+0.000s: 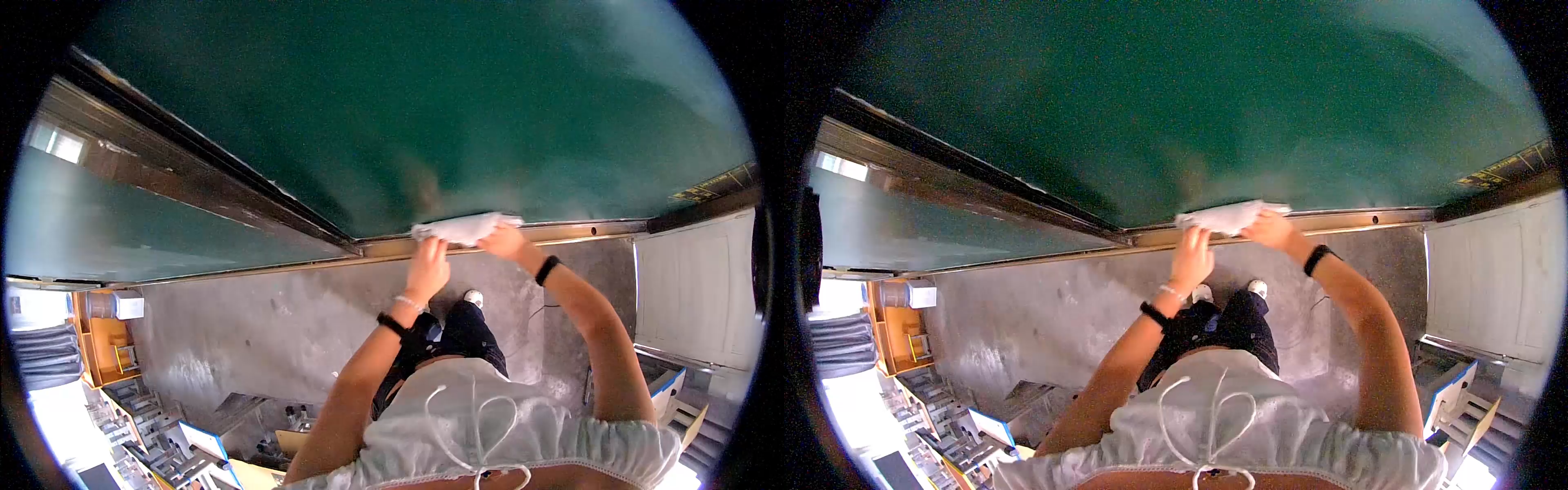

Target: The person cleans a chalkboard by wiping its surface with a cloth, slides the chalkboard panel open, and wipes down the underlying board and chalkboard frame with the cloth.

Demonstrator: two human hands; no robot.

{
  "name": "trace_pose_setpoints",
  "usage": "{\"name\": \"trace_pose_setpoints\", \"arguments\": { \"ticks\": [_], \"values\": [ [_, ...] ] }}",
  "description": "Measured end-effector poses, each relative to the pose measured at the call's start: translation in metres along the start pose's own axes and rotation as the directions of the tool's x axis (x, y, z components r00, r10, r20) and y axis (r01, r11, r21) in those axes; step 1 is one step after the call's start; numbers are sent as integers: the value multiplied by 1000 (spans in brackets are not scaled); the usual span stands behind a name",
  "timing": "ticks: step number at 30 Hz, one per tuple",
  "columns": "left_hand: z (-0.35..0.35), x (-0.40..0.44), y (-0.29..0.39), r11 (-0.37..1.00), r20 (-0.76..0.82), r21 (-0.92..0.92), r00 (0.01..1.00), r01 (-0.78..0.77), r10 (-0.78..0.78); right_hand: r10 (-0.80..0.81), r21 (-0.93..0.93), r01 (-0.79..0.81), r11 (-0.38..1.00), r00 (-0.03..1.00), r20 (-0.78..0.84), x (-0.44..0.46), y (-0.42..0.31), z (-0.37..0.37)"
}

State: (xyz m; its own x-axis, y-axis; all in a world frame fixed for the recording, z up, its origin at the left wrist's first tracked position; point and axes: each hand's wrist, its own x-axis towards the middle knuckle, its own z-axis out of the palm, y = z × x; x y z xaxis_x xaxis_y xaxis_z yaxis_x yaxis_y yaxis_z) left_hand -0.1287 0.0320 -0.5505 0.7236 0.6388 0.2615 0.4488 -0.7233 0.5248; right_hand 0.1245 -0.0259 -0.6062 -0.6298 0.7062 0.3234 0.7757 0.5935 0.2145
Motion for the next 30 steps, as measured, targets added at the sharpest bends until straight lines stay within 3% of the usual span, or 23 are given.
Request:
{"name": "trace_pose_setpoints", "arguments": {
  "ticks": [1,3,5,6,7,8,11,13,14,15,17,19,20,23,26,28,30],
  "values": [
    [-11,-12,-10,994,25,51,994,102,-103,-3,44,0,999,997,73,27,-12,17],
    [-26,-34,-24,954,-130,84,952,288,-276,-64,33,64,997,998,-19,86,-35,33],
    [-41,-49,-42,921,-140,52,915,387,-377,-121,46,124,991,991,-64,142,-52,17],
    [-36,-58,-52,903,-184,60,893,426,-410,-145,39,144,989,989,16,165,-58,4],
    [-36,-60,-53,902,-171,53,894,429,-415,-167,34,165,986,981,98,177,-61,-5],
    [-35,-60,-53,901,-158,43,894,431,-420,-202,-52,201,978,979,-27,177,-60,0],
    [-23,-48,-38,920,-81,-36,916,391,-393,-138,113,152,982,983,-120,157,-49,7],
    [-12,-36,-17,931,17,-87,935,353,-353,-86,125,92,988,995,-55,130,-37,-11],
    [-9,-27,-3,947,40,-98,952,307,-305,-45,70,48,996,998,-46,109,-32,-10],
    [-4,-17,11,961,57,-109,967,255,-250,-98,-102,98,990,995,2,93,-21,-28],
    [32,-4,18,987,88,-121,992,101,-91,-66,-149,85,985,990,126,46,-3,-47],
    [54,18,37,980,8,-182,996,-81,84,-7,-242,66,968,972,236,4,13,-66],
    [45,28,53,966,162,-252,982,-55,98,21,-261,50,964,965,260,-13,21,-75],
    [57,40,73,956,79,-257,983,-140,165,72,-338,54,940,935,348,-32,27,-89],
    [53,43,62,958,80,-265,988,-105,130,102,-291,-3,957,940,325,-30,20,-81],
    [42,34,39,969,85,-248,996,20,2,114,-181,-63,981,950,290,-6,9,-71],
    [20,14,11,975,40,-203,996,92,-86,54,-149,-6,989,946,319,36,-9,-59]
  ]
}}
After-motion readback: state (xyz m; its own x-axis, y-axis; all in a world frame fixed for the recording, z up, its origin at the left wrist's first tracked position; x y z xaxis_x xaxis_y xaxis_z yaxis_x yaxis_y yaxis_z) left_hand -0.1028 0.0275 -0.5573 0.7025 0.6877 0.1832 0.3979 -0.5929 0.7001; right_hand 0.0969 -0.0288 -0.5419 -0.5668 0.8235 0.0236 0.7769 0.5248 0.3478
